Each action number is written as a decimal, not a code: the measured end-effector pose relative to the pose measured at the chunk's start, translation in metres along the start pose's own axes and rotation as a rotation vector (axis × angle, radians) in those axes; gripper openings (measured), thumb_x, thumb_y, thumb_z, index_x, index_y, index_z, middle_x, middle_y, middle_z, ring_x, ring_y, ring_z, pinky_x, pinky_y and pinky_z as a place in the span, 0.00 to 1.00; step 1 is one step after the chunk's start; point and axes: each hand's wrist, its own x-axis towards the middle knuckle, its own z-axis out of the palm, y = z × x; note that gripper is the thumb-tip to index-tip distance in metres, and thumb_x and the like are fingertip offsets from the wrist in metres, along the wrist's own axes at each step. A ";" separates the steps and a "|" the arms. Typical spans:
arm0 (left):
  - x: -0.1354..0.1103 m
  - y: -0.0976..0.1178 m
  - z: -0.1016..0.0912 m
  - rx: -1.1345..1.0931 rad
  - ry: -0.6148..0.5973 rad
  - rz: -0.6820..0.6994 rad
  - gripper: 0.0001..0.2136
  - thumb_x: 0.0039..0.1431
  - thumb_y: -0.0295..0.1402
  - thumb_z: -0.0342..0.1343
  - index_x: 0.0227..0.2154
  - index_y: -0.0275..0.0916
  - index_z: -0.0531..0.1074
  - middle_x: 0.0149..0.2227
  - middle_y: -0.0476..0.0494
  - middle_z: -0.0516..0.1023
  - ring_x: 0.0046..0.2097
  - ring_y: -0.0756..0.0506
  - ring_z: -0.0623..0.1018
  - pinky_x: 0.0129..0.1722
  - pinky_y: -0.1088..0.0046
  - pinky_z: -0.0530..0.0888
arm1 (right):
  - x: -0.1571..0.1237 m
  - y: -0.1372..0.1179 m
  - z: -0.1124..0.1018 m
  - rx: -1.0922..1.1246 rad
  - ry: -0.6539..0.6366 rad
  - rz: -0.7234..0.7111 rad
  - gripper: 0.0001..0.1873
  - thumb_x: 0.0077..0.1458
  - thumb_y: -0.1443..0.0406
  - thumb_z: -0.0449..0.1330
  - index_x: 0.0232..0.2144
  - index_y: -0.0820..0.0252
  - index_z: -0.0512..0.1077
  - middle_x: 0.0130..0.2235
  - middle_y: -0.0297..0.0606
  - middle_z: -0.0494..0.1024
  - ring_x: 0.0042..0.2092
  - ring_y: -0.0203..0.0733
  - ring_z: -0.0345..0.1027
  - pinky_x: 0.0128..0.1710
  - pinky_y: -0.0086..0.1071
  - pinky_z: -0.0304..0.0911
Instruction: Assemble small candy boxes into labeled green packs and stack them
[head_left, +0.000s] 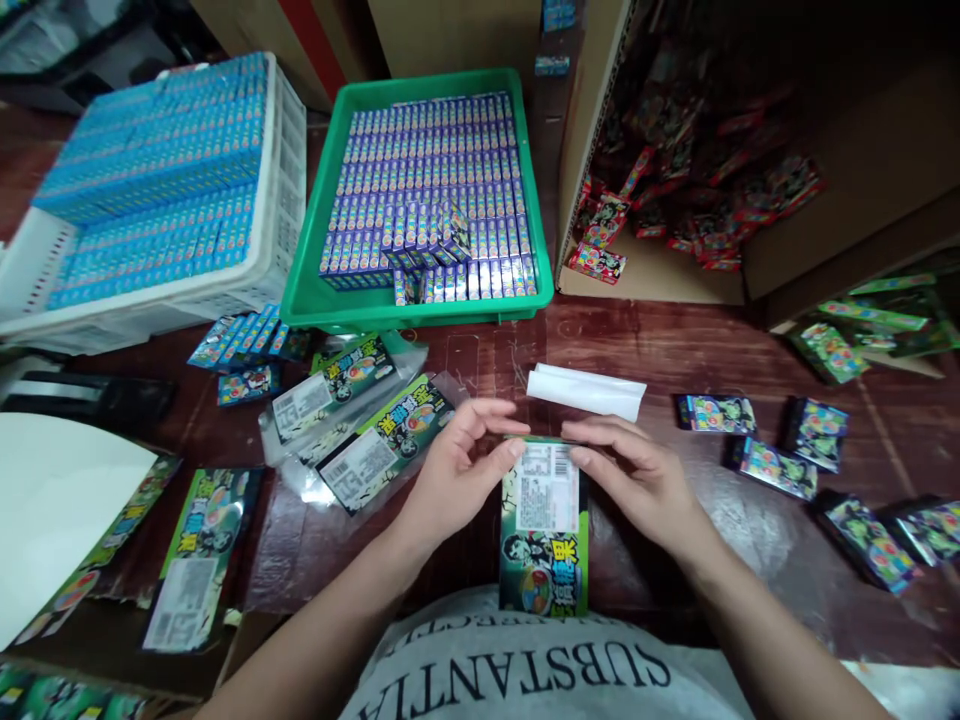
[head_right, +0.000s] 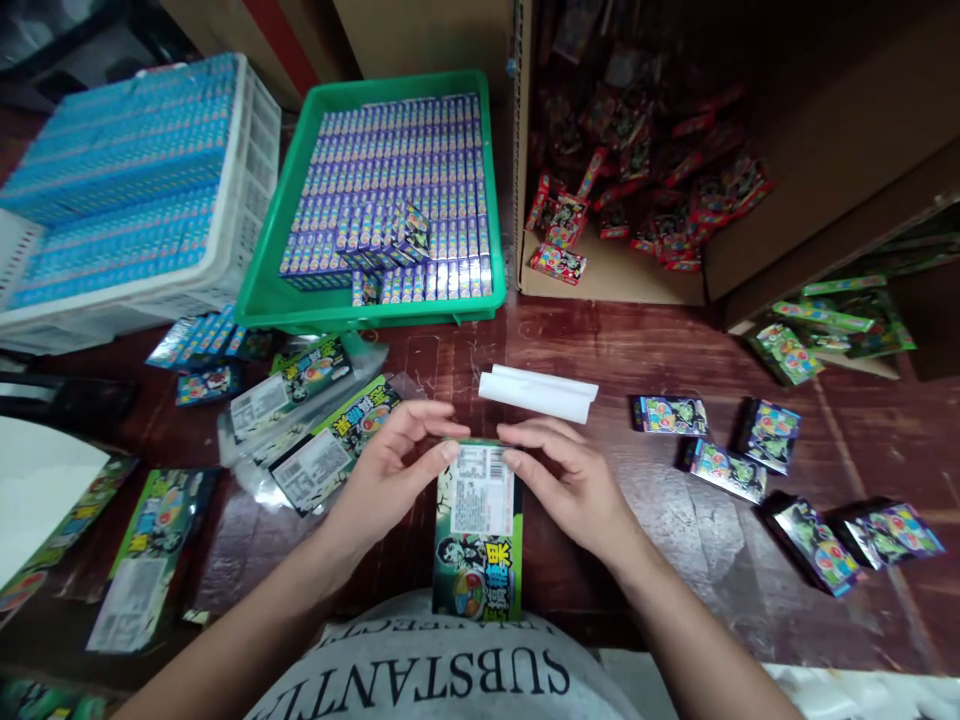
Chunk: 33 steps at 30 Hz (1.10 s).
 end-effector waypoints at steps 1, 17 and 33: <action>0.001 0.004 0.000 0.029 -0.041 -0.016 0.08 0.61 0.35 0.63 0.42 0.40 0.75 0.41 0.45 0.82 0.42 0.47 0.78 0.43 0.69 0.74 | 0.003 -0.005 -0.002 -0.003 -0.033 0.020 0.09 0.62 0.61 0.65 0.45 0.49 0.80 0.46 0.37 0.82 0.49 0.42 0.75 0.53 0.40 0.70; 0.013 0.020 -0.011 0.116 -0.239 0.009 0.05 0.58 0.36 0.66 0.34 0.41 0.80 0.43 0.43 0.83 0.44 0.43 0.81 0.50 0.58 0.77 | 0.012 -0.017 -0.033 0.048 -0.188 0.144 0.12 0.62 0.54 0.63 0.37 0.50 0.83 0.48 0.38 0.82 0.49 0.46 0.76 0.53 0.45 0.70; 0.090 -0.033 -0.004 0.836 -0.148 0.395 0.12 0.62 0.45 0.56 0.39 0.43 0.77 0.45 0.42 0.83 0.50 0.37 0.79 0.55 0.56 0.73 | -0.057 0.034 -0.113 0.015 0.871 0.234 0.22 0.63 0.46 0.55 0.31 0.56 0.71 0.19 0.28 0.69 0.17 0.36 0.61 0.17 0.31 0.61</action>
